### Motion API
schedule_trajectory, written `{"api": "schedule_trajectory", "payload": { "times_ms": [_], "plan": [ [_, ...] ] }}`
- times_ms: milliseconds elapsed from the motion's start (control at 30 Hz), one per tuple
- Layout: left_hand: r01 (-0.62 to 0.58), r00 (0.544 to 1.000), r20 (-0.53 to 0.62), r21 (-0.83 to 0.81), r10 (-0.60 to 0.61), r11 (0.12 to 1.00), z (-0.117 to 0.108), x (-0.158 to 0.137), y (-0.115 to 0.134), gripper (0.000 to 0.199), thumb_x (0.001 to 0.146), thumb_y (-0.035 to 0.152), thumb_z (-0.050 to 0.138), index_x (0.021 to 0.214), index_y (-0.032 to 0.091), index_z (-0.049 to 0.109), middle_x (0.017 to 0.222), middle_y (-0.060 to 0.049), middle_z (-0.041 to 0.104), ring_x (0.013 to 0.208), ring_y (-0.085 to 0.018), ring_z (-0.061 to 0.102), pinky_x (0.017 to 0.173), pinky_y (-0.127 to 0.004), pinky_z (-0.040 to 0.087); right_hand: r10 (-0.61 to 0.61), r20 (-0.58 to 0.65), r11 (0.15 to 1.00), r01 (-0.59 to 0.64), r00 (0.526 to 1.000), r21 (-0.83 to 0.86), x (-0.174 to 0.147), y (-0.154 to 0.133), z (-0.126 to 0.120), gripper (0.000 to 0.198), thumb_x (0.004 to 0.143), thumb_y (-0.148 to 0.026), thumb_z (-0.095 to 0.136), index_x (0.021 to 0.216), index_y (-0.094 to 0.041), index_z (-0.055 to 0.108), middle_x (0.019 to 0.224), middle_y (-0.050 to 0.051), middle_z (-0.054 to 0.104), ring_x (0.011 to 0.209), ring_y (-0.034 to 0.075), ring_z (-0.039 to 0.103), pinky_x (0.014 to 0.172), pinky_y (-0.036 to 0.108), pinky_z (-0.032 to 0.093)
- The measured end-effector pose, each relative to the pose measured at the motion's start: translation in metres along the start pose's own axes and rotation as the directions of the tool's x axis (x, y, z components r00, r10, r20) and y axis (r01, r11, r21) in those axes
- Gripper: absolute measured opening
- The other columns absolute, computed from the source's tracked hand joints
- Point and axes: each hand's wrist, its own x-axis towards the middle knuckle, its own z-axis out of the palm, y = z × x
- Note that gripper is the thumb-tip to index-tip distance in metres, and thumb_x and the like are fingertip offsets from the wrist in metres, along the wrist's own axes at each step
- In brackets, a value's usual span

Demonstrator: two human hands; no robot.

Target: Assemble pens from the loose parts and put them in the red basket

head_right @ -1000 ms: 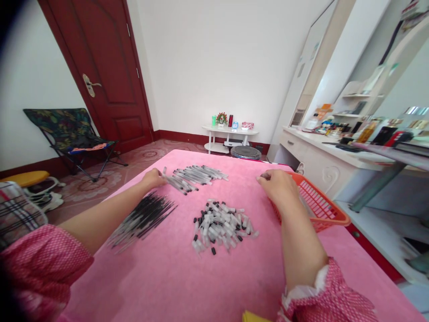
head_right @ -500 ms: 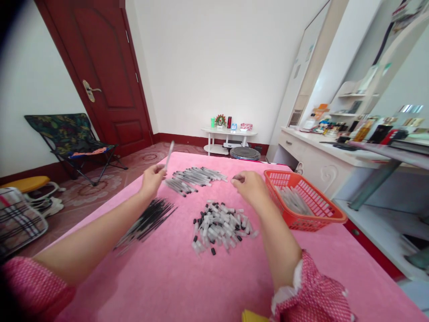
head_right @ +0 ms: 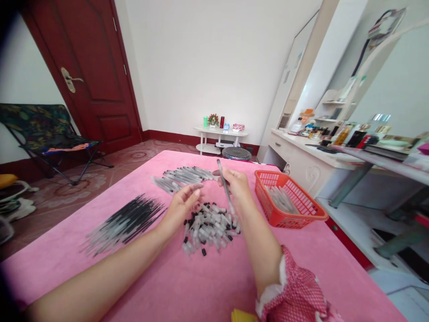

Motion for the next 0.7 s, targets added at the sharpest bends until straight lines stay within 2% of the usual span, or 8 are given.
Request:
{"api": "schedule_trajectory", "payload": {
  "times_ms": [33,100,200,333,400,467,567,700],
  "plan": [
    [-0.034,0.999,-0.011,0.012,0.034,0.999,-0.006,0.003,0.003,0.042,0.077,0.040,0.059,0.111,0.015,0.057,0.095,-0.008,0.062,0.071,-0.012,0.057,0.052,-0.019,0.045,0.018,0.114,0.995,-0.007,0.993,-0.099,-0.002,-0.005,-0.002,0.041,0.071,-0.051,0.058,0.076,-0.011,0.067,0.047,-0.002,0.050,0.036,0.003,0.022,0.038,0.021,0.013],
    [-0.119,0.993,0.003,0.047,0.119,0.992,-0.018,0.010,0.007,0.045,0.078,0.038,0.058,0.118,0.017,0.054,0.102,-0.008,0.062,0.076,-0.013,0.058,0.055,-0.019,0.045,0.059,0.312,0.956,0.036,0.948,-0.291,-0.005,-0.011,-0.005,0.039,0.073,-0.049,0.058,0.069,-0.011,0.066,0.049,0.000,0.054,0.039,0.005,0.029,0.041,0.021,0.020],
    [-0.232,0.971,0.083,0.121,0.223,0.965,-0.031,0.016,0.011,0.045,0.079,0.035,0.058,0.121,0.020,0.055,0.105,-0.008,0.063,0.082,-0.015,0.059,0.063,-0.022,0.047,0.069,0.455,0.888,0.153,0.888,-0.433,-0.006,-0.009,-0.004,0.041,0.077,-0.048,0.054,0.061,-0.012,0.064,0.054,0.002,0.059,0.047,0.008,0.042,0.049,0.022,0.032],
    [-0.379,0.923,0.173,0.260,0.343,0.888,-0.040,0.018,0.011,0.028,0.080,0.027,0.058,0.105,0.019,0.067,0.096,-0.007,0.066,0.090,-0.018,0.059,0.080,-0.029,0.045,0.132,0.538,0.851,0.184,0.832,-0.493,-0.006,0.000,0.002,0.040,0.080,-0.048,0.050,0.065,-0.013,0.064,0.052,0.001,0.057,0.049,0.010,0.047,0.053,0.023,0.036],
    [-0.421,0.905,0.192,0.295,0.379,0.857,-0.041,0.018,0.010,0.020,0.078,0.024,0.059,0.094,0.019,0.071,0.089,-0.007,0.067,0.089,-0.018,0.059,0.082,-0.030,0.044,0.150,0.552,0.838,0.191,0.820,-0.512,-0.006,0.002,0.004,0.041,0.081,-0.047,0.049,0.061,-0.013,0.062,0.050,0.000,0.055,0.048,0.010,0.046,0.050,0.023,0.035],
    [-0.414,0.910,0.169,0.315,0.379,0.854,-0.041,0.017,0.007,0.016,0.076,0.022,0.062,0.087,0.018,0.073,0.084,-0.006,0.068,0.084,-0.018,0.060,0.079,-0.029,0.045,0.153,0.558,0.823,0.207,0.816,-0.529,-0.007,0.003,0.006,0.042,0.081,-0.047,0.049,0.058,-0.014,0.060,0.050,0.000,0.055,0.047,0.010,0.045,0.049,0.023,0.034],
    [-0.342,0.939,0.091,0.357,0.332,0.869,-0.041,0.017,0.000,0.013,0.074,0.020,0.063,0.082,0.018,0.072,0.081,-0.005,0.070,0.081,-0.017,0.061,0.076,-0.028,0.045,0.153,0.559,0.791,0.238,0.815,-0.564,-0.006,0.007,0.006,0.042,0.081,-0.045,0.048,0.056,-0.014,0.059,0.050,0.000,0.056,0.046,0.010,0.044,0.048,0.022,0.032],
    [-0.277,0.957,0.038,0.416,0.288,0.866,-0.039,0.017,-0.008,0.011,0.074,0.019,0.060,0.078,0.017,0.070,0.078,-0.003,0.069,0.076,-0.016,0.060,0.069,-0.026,0.044,0.140,0.528,0.726,0.276,0.838,-0.630,-0.004,0.016,0.008,0.042,0.080,-0.045,0.050,0.054,-0.013,0.060,0.050,0.000,0.056,0.046,0.010,0.044,0.048,0.022,0.031]
  ]
}}
